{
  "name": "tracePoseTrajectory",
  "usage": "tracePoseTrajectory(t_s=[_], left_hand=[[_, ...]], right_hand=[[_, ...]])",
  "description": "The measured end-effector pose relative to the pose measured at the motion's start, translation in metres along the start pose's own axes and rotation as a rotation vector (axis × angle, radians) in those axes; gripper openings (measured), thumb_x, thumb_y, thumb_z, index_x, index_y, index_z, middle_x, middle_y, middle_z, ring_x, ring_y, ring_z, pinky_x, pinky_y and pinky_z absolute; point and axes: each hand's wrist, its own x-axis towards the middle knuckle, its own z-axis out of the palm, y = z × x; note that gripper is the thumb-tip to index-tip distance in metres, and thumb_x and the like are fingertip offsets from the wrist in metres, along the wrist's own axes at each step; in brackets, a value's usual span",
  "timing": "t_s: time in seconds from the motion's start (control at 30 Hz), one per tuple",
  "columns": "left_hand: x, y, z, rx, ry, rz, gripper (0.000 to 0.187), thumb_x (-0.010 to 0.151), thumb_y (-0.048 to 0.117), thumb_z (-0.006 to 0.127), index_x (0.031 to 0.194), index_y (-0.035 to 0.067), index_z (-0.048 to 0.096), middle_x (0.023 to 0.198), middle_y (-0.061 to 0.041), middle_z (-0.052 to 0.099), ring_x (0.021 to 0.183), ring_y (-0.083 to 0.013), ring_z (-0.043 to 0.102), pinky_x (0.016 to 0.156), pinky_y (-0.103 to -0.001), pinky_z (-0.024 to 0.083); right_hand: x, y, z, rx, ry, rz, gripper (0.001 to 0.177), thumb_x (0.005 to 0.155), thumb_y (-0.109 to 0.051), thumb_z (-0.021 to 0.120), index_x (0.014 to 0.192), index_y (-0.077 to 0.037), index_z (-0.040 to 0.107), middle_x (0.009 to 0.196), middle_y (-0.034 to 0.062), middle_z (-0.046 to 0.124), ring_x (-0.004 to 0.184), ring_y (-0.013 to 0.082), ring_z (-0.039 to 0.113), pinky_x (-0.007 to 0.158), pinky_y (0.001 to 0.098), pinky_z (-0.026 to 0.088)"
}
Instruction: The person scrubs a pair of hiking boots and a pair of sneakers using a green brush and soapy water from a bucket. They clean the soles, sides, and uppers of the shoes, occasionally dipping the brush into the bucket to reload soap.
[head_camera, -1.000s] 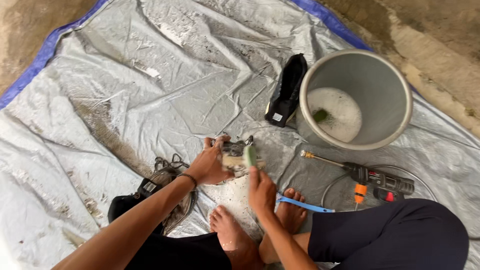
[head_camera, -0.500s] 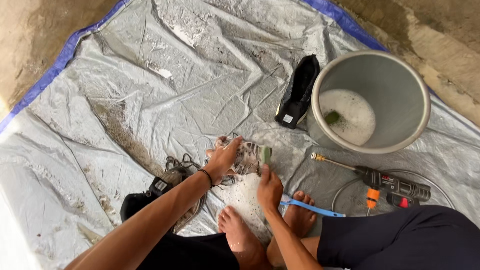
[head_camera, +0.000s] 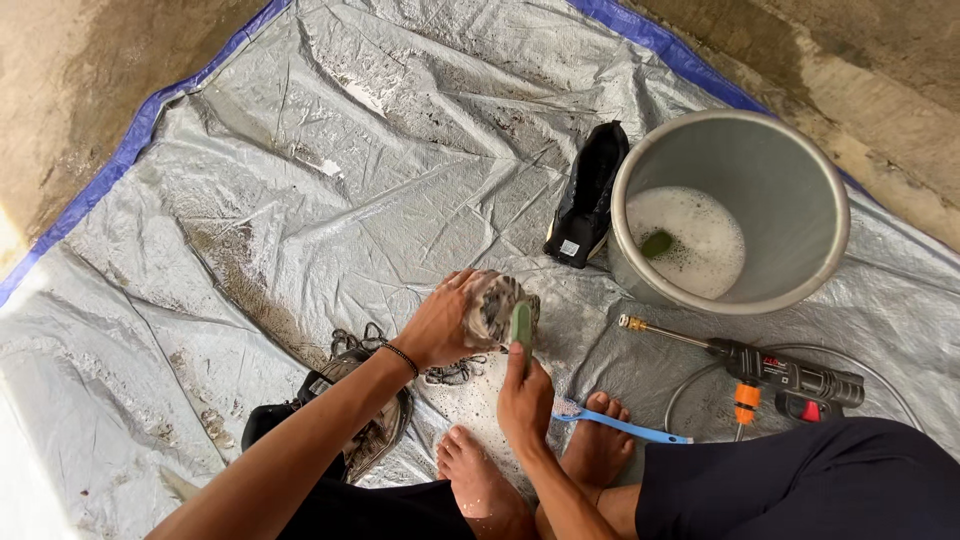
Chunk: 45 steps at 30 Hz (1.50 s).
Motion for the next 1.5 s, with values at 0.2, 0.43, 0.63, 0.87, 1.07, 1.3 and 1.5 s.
tracePoseTrajectory(t_s=[0.2, 0.43, 0.63, 0.87, 1.07, 1.3, 1.5], left_hand=[[0.007, -0.003, 0.032, 0.006, 0.083, 0.149, 0.102, 0.063, 0.046, 0.094, 0.152, 0.020, 0.052, 0.142, -0.009, 0.057, 0.139, -0.0387, 0.054, 0.116, -0.064, 0.047], [0.010, 0.005, 0.006, -0.055, 0.003, -0.018, 0.110, 0.065, 0.035, 0.103, 0.160, 0.019, 0.049, 0.159, -0.014, 0.057, 0.153, -0.0418, 0.045, 0.124, -0.073, 0.024], [0.003, 0.028, -0.005, -0.046, -0.051, -0.031, 0.106, 0.067, 0.036, 0.099, 0.160, 0.016, 0.051, 0.155, -0.013, 0.059, 0.151, -0.0442, 0.047, 0.121, -0.077, 0.032], [-0.001, 0.032, -0.005, -0.054, -0.051, 0.009, 0.086, 0.067, 0.028, 0.096, 0.144, 0.016, 0.061, 0.146, -0.006, 0.061, 0.145, -0.0388, 0.050, 0.108, -0.072, 0.048], [0.005, 0.035, -0.008, -0.068, -0.058, -0.064, 0.101, 0.069, 0.031, 0.098, 0.157, 0.016, 0.051, 0.146, -0.010, 0.062, 0.145, -0.0412, 0.051, 0.107, -0.074, 0.047], [0.020, -0.011, 0.034, -0.145, 0.046, -0.042, 0.085, 0.075, 0.013, 0.094, 0.147, -0.009, 0.055, 0.146, -0.033, 0.060, 0.141, -0.0574, 0.052, 0.113, -0.079, 0.044], [0.014, -0.029, 0.018, -0.286, 0.097, -0.014, 0.068, 0.085, 0.010, 0.079, 0.147, -0.006, 0.057, 0.148, -0.024, 0.067, 0.150, -0.0472, 0.052, 0.131, -0.061, 0.030]], right_hand=[[0.019, -0.005, -0.003, -0.063, 0.132, -0.285, 0.067, 0.118, -0.057, 0.038, 0.078, -0.007, 0.059, 0.063, 0.0177, 0.053, 0.063, 0.0420, 0.063, 0.065, 0.0478, 0.049], [-0.002, 0.006, 0.007, -0.054, 0.140, -0.381, 0.056, 0.113, -0.051, 0.042, 0.080, -0.011, 0.066, 0.060, 0.0112, 0.058, 0.055, 0.0301, 0.055, 0.058, 0.0465, 0.042], [0.007, -0.026, -0.012, -0.121, 0.167, -0.310, 0.070, 0.115, -0.060, 0.043, 0.081, -0.004, 0.068, 0.072, 0.0244, 0.068, 0.073, 0.0469, 0.070, 0.074, 0.0601, 0.053], [-0.009, -0.053, -0.031, 0.003, 0.110, -0.285, 0.074, 0.113, -0.056, 0.046, 0.067, -0.001, 0.066, 0.069, 0.0318, 0.066, 0.076, 0.0553, 0.067, 0.073, 0.0564, 0.050], [-0.023, -0.056, -0.031, -0.048, 0.036, -0.228, 0.072, 0.112, -0.057, 0.044, 0.077, -0.003, 0.075, 0.079, 0.0273, 0.075, 0.084, 0.0478, 0.076, 0.080, 0.0525, 0.057], [0.011, 0.011, -0.013, 0.011, -0.028, -0.359, 0.074, 0.120, -0.054, 0.041, 0.059, -0.013, 0.047, 0.049, 0.0068, 0.035, 0.047, 0.0194, 0.038, 0.056, 0.0427, 0.033], [0.011, -0.042, -0.012, 0.061, -0.087, -0.258, 0.076, 0.116, -0.057, 0.049, 0.053, -0.016, 0.039, 0.044, 0.0033, 0.034, 0.046, 0.0166, 0.032, 0.057, 0.0398, 0.028]])
